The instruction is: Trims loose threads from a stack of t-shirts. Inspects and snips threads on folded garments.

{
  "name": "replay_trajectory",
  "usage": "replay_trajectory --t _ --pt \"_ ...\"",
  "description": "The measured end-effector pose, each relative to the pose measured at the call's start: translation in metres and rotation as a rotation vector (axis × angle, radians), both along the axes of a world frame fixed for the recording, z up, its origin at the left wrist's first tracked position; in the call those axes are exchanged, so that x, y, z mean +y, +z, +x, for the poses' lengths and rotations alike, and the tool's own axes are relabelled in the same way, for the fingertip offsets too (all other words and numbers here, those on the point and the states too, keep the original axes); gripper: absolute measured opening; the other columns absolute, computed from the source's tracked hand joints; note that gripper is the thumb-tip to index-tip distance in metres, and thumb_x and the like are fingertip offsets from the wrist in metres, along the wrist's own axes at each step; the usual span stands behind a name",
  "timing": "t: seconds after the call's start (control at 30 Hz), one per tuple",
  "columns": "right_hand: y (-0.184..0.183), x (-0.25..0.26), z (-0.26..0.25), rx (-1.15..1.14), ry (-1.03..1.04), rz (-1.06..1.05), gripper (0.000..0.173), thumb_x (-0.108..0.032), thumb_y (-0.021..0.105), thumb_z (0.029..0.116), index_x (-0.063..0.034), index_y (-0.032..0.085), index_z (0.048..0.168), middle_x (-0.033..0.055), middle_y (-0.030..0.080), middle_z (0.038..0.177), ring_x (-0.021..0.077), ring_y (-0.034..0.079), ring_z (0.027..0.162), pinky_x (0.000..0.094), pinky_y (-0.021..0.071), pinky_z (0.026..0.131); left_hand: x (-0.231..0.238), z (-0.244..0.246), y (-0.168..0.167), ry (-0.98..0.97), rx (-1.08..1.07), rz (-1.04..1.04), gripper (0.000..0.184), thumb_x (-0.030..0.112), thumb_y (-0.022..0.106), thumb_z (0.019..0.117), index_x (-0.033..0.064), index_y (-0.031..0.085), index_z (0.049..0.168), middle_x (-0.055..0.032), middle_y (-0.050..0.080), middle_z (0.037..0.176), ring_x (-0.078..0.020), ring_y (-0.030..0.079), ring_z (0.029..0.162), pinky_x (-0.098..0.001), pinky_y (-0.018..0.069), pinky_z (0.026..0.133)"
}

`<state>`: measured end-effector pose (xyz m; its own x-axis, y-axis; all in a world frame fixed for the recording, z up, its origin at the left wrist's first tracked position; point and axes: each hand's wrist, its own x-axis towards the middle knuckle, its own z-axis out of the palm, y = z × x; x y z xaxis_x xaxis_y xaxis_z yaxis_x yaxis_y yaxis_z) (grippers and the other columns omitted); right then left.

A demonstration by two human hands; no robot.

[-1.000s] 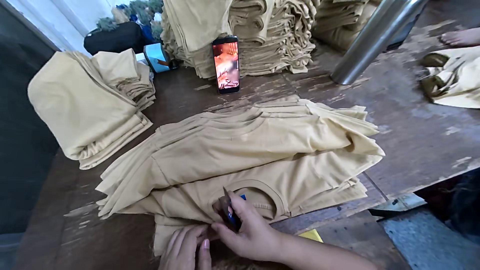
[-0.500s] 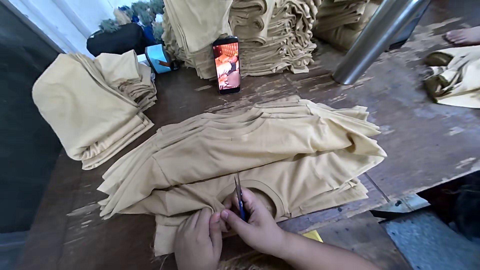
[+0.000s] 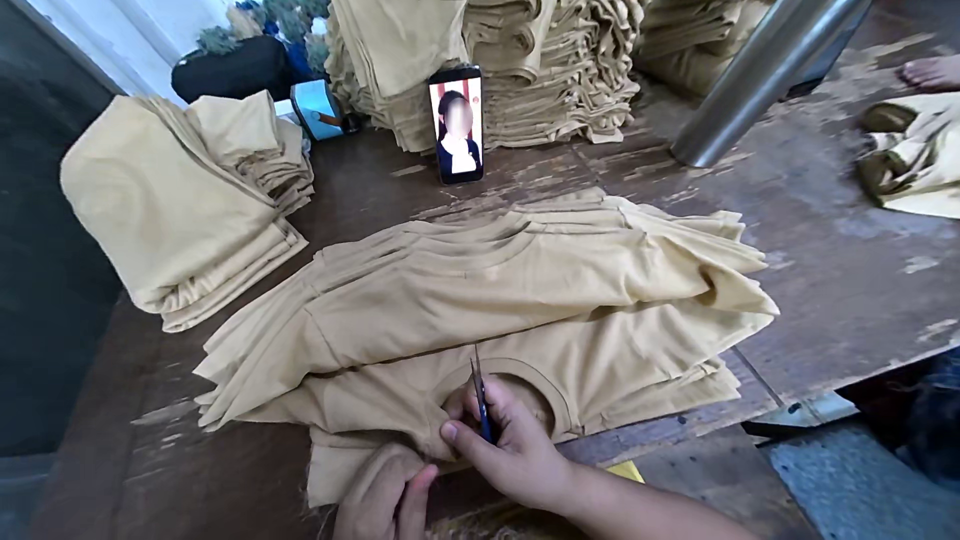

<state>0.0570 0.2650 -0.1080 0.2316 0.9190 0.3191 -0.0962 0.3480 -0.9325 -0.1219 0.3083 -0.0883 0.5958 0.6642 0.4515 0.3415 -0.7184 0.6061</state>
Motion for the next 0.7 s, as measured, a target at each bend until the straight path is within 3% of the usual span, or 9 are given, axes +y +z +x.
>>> replay_trajectory --t 0.1,0.2,0.27,0.37,0.47,0.57,0.63,0.7 --pt "0.001 0.001 0.005 0.116 0.034 -0.054 0.012 -0.005 0.062 0.0967 -0.0068 0.050 0.095 -0.0039 0.061 0.084 -0.0029 0.055 0.071 0.0142 0.0463 0.064 0.005 -0.015 0.014 -0.391 -0.028 -0.206 0.034 0.036 0.056 0.1049 0.0103 0.063 0.084 -0.0008 0.067 0.084 -0.0055 0.064 0.089 -0.0204 0.0509 0.085" --pt "0.001 0.003 0.009 0.286 0.081 -0.103 0.015 -0.004 0.060 0.0979 -0.0110 0.048 0.095 -0.0058 0.060 0.082 -0.0005 0.057 0.069 0.0173 0.0483 0.063 0.013 -0.022 0.021 -0.739 0.056 -0.376 0.036 0.047 0.069 0.0951 0.0118 0.072 0.091 -0.0040 0.071 0.094 -0.0126 0.064 0.096 -0.0280 0.0492 0.090" --pt "0.001 0.003 0.009 0.338 0.097 -0.117 0.016 -0.003 0.061 0.0977 -0.0122 0.047 0.095 -0.0063 0.060 0.081 0.0002 0.057 0.070 0.0179 0.0490 0.064 0.013 -0.021 0.025 -0.670 0.075 -0.405 0.048 0.060 0.074 0.0863 0.0129 0.075 0.099 -0.0045 0.069 0.098 -0.0112 0.063 0.099 -0.0271 0.0512 0.089" --pt "0.002 0.003 0.009 0.367 0.107 -0.122 0.017 -0.002 0.060 0.0977 -0.0129 0.047 0.095 -0.0069 0.060 0.081 0.0002 0.059 0.069 0.0181 0.0509 0.064 0.010 -0.013 0.023 -0.255 0.073 -0.240 0.045 0.055 0.068 0.0926 0.0109 0.074 0.097 -0.0020 0.070 0.093 -0.0051 0.066 0.093 -0.0217 0.0549 0.084" --pt "0.002 0.002 0.008 0.371 0.107 -0.114 0.016 -0.002 0.061 0.0975 -0.0123 0.048 0.095 -0.0062 0.061 0.081 0.0007 0.059 0.070 0.0187 0.0505 0.065 0.008 0.006 0.013 0.099 0.197 -0.052 0.057 0.062 0.052 0.0980 0.0098 0.072 0.088 -0.0013 0.069 0.081 -0.0094 0.065 0.079 -0.0297 0.0545 0.073" --pt "0.000 0.002 0.008 0.327 0.102 -0.100 0.015 -0.004 0.061 0.0975 -0.0123 0.049 0.094 -0.0064 0.060 0.082 -0.0007 0.055 0.070 0.0172 0.0463 0.064 0.006 0.016 0.003 0.121 0.290 0.062 0.052 0.053 0.053 0.0986 0.0092 0.070 0.075 -0.0041 0.067 0.073 -0.0200 0.068 0.074 -0.0437 0.0535 0.072" --pt "0.000 0.002 0.008 0.313 0.097 -0.093 0.015 -0.004 0.061 0.0972 -0.0125 0.049 0.094 -0.0068 0.060 0.082 -0.0015 0.054 0.070 0.0165 0.0445 0.063 0.006 0.013 0.002 0.024 0.284 0.078 0.035 0.039 0.059 0.0968 0.0135 0.073 0.077 -0.0006 0.070 0.075 -0.0180 0.069 0.078 -0.0415 0.0534 0.077" --pt "-0.001 0.002 0.008 0.326 0.105 -0.082 0.017 -0.004 0.063 0.0966 -0.0125 0.049 0.094 -0.0068 0.060 0.081 -0.0017 0.055 0.070 0.0165 0.0446 0.064 0.009 0.004 0.004 -0.132 0.241 0.015 0.032 0.036 0.056 0.1015 0.0167 0.075 0.084 0.0026 0.072 0.082 -0.0130 0.068 0.083 -0.0358 0.0520 0.081"
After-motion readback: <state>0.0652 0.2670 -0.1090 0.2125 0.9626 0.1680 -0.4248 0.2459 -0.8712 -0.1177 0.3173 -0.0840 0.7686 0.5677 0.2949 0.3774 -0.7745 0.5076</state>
